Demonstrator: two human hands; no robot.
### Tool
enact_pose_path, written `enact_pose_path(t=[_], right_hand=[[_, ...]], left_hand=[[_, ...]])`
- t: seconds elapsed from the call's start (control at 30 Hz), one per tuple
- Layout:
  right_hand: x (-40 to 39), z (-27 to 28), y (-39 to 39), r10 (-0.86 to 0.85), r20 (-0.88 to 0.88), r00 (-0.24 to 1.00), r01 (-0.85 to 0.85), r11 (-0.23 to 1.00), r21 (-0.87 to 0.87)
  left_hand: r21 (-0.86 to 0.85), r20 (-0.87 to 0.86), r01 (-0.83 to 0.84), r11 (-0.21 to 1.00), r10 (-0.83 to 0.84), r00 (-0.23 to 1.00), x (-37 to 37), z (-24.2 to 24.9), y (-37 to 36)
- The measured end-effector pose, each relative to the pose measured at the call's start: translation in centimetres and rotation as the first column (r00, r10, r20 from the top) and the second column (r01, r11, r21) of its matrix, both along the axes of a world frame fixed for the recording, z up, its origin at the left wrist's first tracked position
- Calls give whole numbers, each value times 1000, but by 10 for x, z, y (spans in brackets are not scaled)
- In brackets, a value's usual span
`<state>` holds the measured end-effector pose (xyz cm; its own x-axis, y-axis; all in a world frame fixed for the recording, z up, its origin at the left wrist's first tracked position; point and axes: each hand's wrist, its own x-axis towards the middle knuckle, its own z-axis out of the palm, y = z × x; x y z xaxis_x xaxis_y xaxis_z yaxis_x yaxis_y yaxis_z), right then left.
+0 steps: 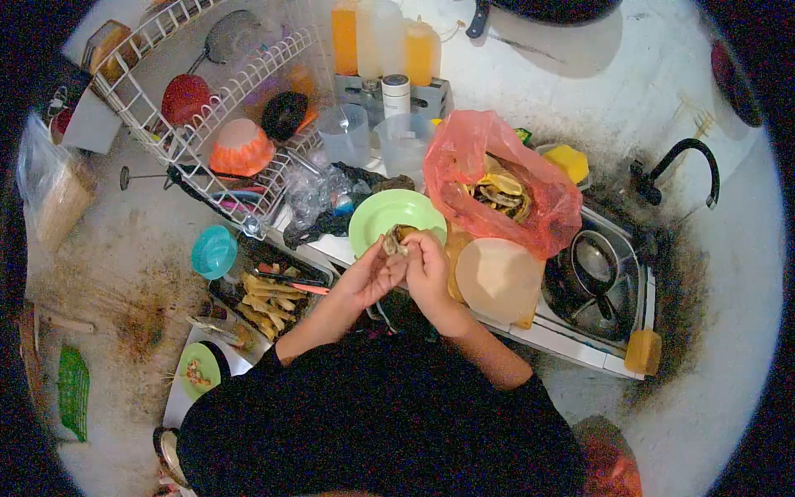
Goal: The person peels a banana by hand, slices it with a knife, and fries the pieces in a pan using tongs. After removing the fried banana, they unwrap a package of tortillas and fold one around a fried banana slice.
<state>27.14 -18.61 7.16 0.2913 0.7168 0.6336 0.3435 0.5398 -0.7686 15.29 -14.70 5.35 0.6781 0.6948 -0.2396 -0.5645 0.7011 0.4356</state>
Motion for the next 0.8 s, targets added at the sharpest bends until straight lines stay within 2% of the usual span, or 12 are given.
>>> enact_pose_path(t=[0.1,0.2,0.3,0.37,0.4,0.57,0.67,0.7,0.8], right_hand=[[6,8,-8,95,186,978,-83,994,-74],[10,0,-10,73,209,975,-32,980,-197],[12,0,-11,112,326,939,-46,978,-204],[9,6,-11,176,203,963,-124,962,-244],[8,8,-10,207,140,968,-165,951,-261],[15,14,-3,259,301,918,-173,943,-285],[15,20,-1,244,394,886,-162,959,-230],[15,21,0,229,419,879,-154,966,-207],[17,-6,10,191,-13,981,-181,901,-395]], left_hand=[[138,-73,-12,990,22,997,-9,-2,4],[291,-129,-6,957,46,991,-12,11,0],[367,-131,-61,928,117,984,-12,11,-3],[421,-166,-52,905,134,977,-14,2,2],[438,-182,-46,898,139,973,-16,3,3],[440,-339,11,898,154,928,-19,7,4],[398,-266,-41,916,158,951,-16,9,2],[420,-250,-8,907,124,960,-17,10,3],[443,-203,83,892,9,979,-21,12,7]])
